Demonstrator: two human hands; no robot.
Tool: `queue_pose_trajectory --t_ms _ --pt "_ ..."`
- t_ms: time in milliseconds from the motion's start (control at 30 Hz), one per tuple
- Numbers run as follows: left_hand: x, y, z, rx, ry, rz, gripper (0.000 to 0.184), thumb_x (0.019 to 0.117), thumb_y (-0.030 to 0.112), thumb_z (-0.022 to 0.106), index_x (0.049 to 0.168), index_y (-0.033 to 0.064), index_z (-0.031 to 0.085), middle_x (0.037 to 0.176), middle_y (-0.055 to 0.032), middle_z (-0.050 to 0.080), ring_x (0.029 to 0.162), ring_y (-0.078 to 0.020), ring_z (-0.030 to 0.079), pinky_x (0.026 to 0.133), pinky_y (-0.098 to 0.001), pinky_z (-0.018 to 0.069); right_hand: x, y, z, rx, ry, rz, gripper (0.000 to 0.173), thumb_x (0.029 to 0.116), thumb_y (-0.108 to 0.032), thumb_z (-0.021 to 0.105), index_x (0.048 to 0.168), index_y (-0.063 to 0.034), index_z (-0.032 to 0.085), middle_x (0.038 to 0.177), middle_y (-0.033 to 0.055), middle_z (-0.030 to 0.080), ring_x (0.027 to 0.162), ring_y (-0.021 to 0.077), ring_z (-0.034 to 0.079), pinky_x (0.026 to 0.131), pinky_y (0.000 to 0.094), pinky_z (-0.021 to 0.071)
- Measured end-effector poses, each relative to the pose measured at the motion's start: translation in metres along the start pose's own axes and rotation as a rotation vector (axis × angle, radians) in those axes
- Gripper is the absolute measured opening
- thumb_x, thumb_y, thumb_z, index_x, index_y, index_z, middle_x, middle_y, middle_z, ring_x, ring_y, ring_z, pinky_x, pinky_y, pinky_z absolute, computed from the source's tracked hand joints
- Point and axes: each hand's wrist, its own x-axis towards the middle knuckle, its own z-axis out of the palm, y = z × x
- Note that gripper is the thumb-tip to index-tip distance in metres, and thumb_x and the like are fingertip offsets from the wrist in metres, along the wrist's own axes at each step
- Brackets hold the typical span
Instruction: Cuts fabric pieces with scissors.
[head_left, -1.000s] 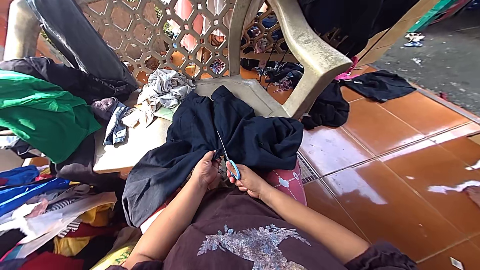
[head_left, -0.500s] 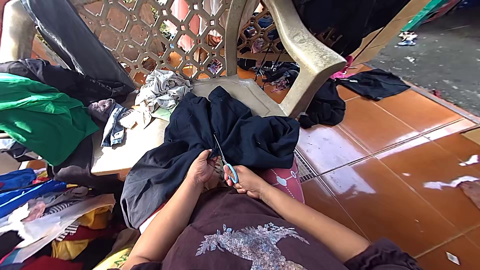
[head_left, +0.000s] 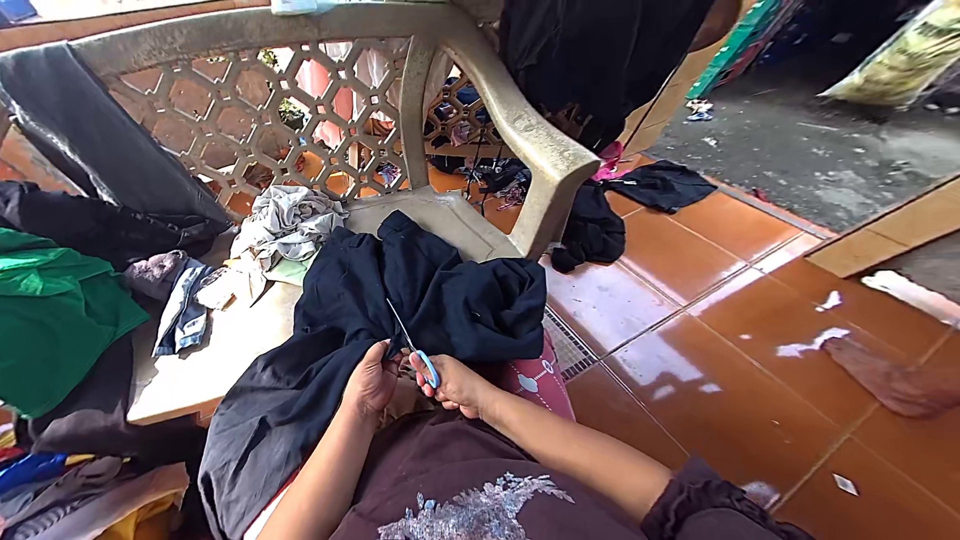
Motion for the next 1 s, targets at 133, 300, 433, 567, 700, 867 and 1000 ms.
queue_pose_trajectory --t_ms 133,300,433,567,700,867,1000 --pt "0.0 0.003 -0.001 -0.04 0.004 0.012 0.034 0.102 -0.002 0.033 0.079 0.0076 0.057 0.067 -0.0015 0.061 0.059 -0.0076 0.058 0.062 -0.0206 0.0528 -0.005 0.008 -0.002 0.034 -0.003 -0.028 0.039 0.1101 -0.04 0.043 0.086 -0.0115 0.055 0.06 -0.0073 0.048 0.039 -0.001 0.032 0.037 0.0151 0.0252" --pt "-0.002 0.003 -0.003 -0.033 -0.005 0.012 0.035 0.1001 -0.004 0.034 0.078 0.0074 0.058 0.066 -0.0014 0.061 0.058 -0.0071 0.058 0.062 -0.0199 0.0524 -0.004 0.011 -0.003 0.084 -0.043 0.008 0.036 0.1099 -0.039 0.044 0.088 -0.0117 0.054 0.061 -0.0072 0.048 0.039 -0.0013 0.031 0.037 0.0145 0.0258" --pt "-0.007 0.001 -0.006 0.02 -0.016 -0.014 0.029 0.0998 -0.005 0.036 0.086 0.005 0.059 0.074 -0.0043 0.067 0.068 -0.0103 0.066 0.072 -0.0245 0.0577 0.004 0.0 -0.003 0.067 -0.072 0.064 0.043 0.1095 -0.048 0.039 0.089 -0.0137 0.053 0.063 -0.0072 0.047 0.04 -0.0007 0.031 0.038 0.0144 0.0264" --pt "-0.008 0.001 -0.006 0.006 -0.013 -0.001 0.027 0.0995 -0.006 0.037 0.088 0.0035 0.059 0.078 -0.0061 0.069 0.073 -0.0124 0.068 0.076 -0.0262 0.0585 0.006 -0.003 0.002 0.046 -0.032 0.054 0.042 0.1091 -0.048 0.04 0.091 -0.0129 0.053 0.063 -0.0066 0.046 0.04 -0.0002 0.031 0.038 0.0147 0.0251" --pt "-0.007 0.003 -0.006 -0.016 0.002 0.019 0.028 0.0999 -0.005 0.037 0.086 0.0047 0.059 0.076 -0.0047 0.068 0.071 -0.0111 0.067 0.074 -0.0252 0.058 0.005 0.001 0.008 0.008 0.025 0.011 0.04 0.1096 -0.044 0.042 0.089 -0.012 0.054 0.061 -0.0066 0.047 0.04 0.0001 0.032 0.038 0.0157 0.0251" --pt "-0.008 0.006 -0.008 -0.05 -0.016 0.025 0.035 0.0989 -0.006 0.036 0.078 0.0075 0.06 0.067 -0.0012 0.064 0.06 -0.0072 0.061 0.066 -0.0213 0.0543 0.001 0.007 0.011 0.016 0.053 0.006 0.039 0.1099 -0.04 0.044 0.086 -0.0115 0.055 0.06 -0.0068 0.047 0.039 0.0001 0.031 0.037 0.0157 0.0257" --pt "-0.009 0.008 -0.009 -0.07 -0.02 0.01 0.032 0.0983 -0.005 0.036 0.081 0.0076 0.059 0.07 -0.0024 0.065 0.061 -0.0078 0.061 0.064 -0.0216 0.0542 -0.003 0.009 0.004 0.036 0.01 0.022 0.036 0.1101 -0.038 0.044 0.089 -0.0113 0.055 0.061 -0.0073 0.049 0.039 -0.0013 0.031 0.038 0.0148 0.0256"
